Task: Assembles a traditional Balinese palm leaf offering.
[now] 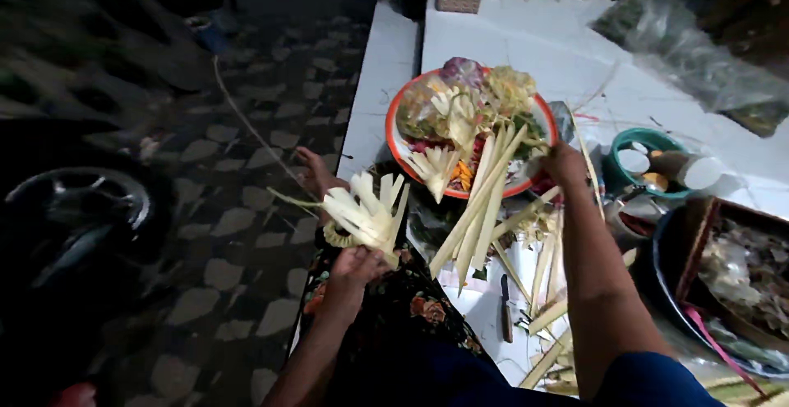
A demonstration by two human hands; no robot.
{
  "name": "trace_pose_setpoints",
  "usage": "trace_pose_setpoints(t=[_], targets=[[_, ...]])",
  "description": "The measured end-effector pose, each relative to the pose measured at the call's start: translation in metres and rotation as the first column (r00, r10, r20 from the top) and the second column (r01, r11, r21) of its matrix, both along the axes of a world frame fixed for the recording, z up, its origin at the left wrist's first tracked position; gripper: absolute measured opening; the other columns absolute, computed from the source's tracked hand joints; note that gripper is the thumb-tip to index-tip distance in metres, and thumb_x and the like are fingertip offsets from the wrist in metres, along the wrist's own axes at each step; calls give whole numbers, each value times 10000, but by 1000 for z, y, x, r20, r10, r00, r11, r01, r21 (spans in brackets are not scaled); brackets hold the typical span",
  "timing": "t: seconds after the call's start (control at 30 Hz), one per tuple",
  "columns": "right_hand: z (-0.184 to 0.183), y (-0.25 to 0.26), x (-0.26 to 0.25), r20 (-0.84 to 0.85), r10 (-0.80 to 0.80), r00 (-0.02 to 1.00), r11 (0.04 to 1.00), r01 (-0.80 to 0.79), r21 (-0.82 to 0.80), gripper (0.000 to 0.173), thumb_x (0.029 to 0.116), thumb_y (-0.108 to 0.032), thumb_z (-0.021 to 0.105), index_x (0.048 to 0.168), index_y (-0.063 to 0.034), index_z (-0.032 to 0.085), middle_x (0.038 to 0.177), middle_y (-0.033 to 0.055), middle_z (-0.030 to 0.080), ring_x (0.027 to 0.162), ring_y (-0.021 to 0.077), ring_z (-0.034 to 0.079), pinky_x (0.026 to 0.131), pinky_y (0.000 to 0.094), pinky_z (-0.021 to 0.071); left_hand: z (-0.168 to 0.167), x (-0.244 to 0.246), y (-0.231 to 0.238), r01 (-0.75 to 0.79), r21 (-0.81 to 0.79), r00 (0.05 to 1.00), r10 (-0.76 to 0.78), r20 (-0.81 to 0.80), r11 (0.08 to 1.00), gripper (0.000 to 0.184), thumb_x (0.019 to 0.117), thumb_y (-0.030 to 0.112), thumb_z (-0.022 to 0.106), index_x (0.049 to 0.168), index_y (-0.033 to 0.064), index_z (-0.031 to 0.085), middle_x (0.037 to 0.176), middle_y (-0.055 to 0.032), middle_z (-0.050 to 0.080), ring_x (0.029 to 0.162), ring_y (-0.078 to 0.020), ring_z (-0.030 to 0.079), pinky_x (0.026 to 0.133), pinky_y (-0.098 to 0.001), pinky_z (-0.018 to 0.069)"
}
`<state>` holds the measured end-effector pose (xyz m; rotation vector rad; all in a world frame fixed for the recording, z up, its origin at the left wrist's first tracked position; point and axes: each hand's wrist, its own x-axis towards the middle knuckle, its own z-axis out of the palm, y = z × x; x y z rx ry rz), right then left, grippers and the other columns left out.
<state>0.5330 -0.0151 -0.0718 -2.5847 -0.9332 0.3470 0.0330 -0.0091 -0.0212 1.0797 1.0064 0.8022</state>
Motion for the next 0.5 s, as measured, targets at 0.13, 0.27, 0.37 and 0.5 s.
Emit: trace_pose_setpoints(t=[0.13, 0.27, 0.37, 0.5], targets=[[19, -42, 14, -16, 2, 1000, 997, -1, 82, 621, 960, -385, 711, 1343, 72, 540, 1191, 412, 600, 1116, 621, 573, 929, 804, 412, 10, 5, 19, -44, -8, 999, 44, 6, 999, 343, 1011, 32, 569, 1336, -38, 485, 1159, -156, 693, 1020, -253, 720, 871, -404, 622], [55, -88, 6, -102, -29, 994, 957, 57, 283, 561, 985, -315, 666, 1341, 100, 537, 1190, 316, 634, 983, 396, 681, 901, 584, 549, 21, 11, 31, -21, 21, 998, 20, 55, 1000, 311, 1009, 29, 579, 1306, -25, 502, 1129, -125, 695, 991, -214, 715, 871, -382, 610], [86, -110, -12, -185, 73, 980, 862, 32, 506, 470, 999, -268, 651, 1295, 81, 543, 1090, 177, 618, 793, 159, 642, 753, 378, 590, 29, 13, 35, -7, 58, 996, 2, 84, 998, 323, 1016, 46, 586, 1320, -25, 502, 1155, -140, 683, 1007, -227, 709, 862, -387, 609], [123, -104, -78, -307, 357, 882, 707, -40, 706, 213, 990, -130, 596, 1174, -37, 542, 921, -84, 642, 750, 11, 659, 722, 240, 608, 38, 17, 36, -16, 128, 990, -3, 144, 992, 336, 1013, 78, 604, 1314, -7, 483, 1153, -116, 680, 987, -202, 709, 843, -374, 613]])
